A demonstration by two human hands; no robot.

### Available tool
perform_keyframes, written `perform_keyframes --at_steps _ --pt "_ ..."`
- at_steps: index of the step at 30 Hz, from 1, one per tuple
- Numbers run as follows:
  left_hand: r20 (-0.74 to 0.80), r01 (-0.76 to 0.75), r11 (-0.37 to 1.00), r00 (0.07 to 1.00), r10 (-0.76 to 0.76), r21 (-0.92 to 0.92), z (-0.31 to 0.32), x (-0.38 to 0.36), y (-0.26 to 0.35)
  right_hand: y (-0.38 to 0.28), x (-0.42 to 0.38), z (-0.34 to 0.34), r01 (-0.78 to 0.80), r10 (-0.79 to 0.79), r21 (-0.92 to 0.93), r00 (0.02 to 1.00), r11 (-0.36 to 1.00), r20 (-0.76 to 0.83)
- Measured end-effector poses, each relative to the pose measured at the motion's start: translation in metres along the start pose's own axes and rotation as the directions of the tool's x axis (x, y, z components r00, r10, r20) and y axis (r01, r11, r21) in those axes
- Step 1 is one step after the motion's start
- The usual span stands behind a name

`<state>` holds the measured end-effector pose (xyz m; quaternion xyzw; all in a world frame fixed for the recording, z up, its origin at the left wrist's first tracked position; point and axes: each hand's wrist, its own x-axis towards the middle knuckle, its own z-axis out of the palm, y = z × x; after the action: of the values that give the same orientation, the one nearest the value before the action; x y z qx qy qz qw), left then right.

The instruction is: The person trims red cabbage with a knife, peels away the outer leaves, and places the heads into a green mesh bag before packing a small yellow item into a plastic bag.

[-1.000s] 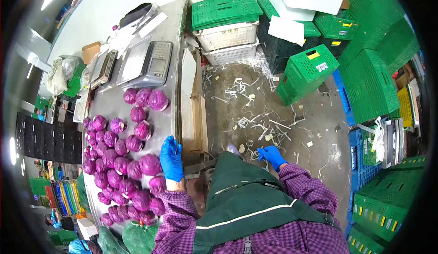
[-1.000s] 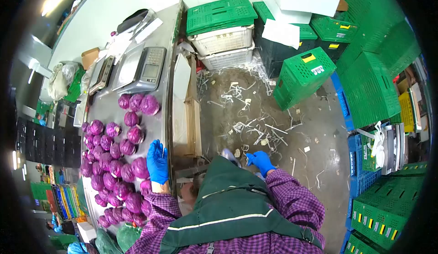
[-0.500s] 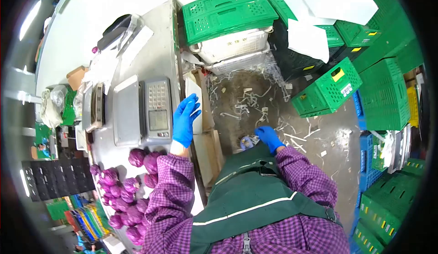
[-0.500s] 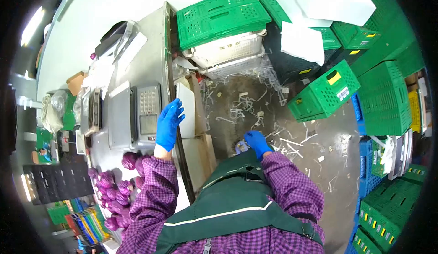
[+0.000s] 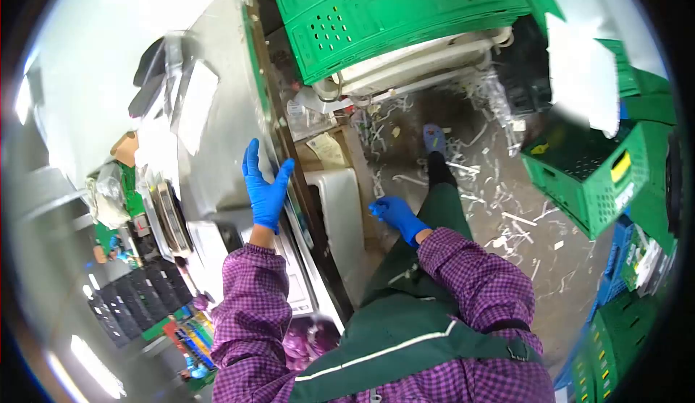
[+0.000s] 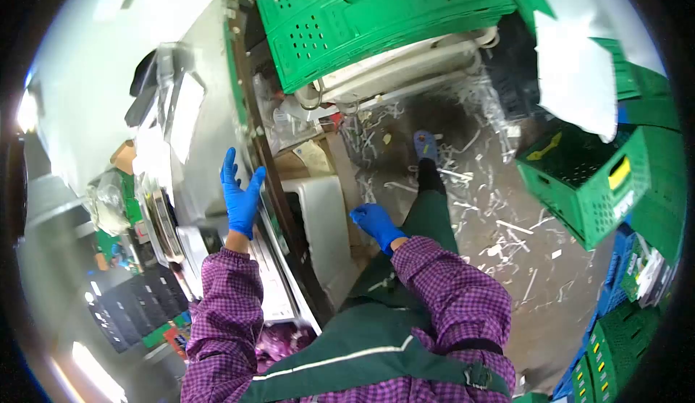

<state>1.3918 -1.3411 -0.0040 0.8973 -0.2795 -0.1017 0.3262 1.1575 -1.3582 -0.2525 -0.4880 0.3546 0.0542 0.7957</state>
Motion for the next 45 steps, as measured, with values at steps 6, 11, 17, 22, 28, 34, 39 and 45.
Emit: perform_keyframes --at_steps 6,11,17,22,28,34,39,45 --pt "0.14 -0.044 0.968 0.99 0.01 0.248 0.012 0.035 -0.012 -0.041 0.088 -0.004 -0.039 0.042 0.026 0.992 0.999 -0.123" --pt "0.126 0.105 0.892 0.976 -0.178 0.44 -0.002 0.015 -0.013 -0.087 0.147 0.009 -0.082 0.091 0.157 0.994 0.984 -0.053" --pt "0.104 0.45 0.835 0.859 -0.502 0.317 -0.04 -0.041 -0.023 -0.118 0.211 0.054 0.203 -0.2 0.089 0.979 0.975 -0.043" --pt "0.321 0.246 0.885 0.866 -0.384 0.395 -0.065 -0.071 -0.017 -0.046 0.215 0.085 0.25 -0.533 -0.899 0.736 -0.36 0.418" --pt "0.545 0.011 0.872 0.777 -0.315 0.489 -0.05 -0.025 0.012 -0.23 0.247 0.022 0.482 -0.441 -0.043 0.832 0.875 0.336" --pt "0.887 -0.634 0.692 0.461 -0.02 0.346 -0.071 -0.025 0.01 -0.289 0.339 0.097 0.68 -0.708 -0.214 0.697 0.702 -0.109" --pt "0.851 -0.482 0.794 0.519 -0.081 0.37 -0.066 -0.018 0.019 -0.249 0.395 0.148 0.629 -0.772 -0.496 0.62 0.598 -0.145" --pt "0.82 -0.336 0.864 0.555 -0.14 0.375 -0.057 -0.014 0.027 -0.225 0.364 0.137 0.591 -0.691 -0.701 0.696 0.4 0.193"
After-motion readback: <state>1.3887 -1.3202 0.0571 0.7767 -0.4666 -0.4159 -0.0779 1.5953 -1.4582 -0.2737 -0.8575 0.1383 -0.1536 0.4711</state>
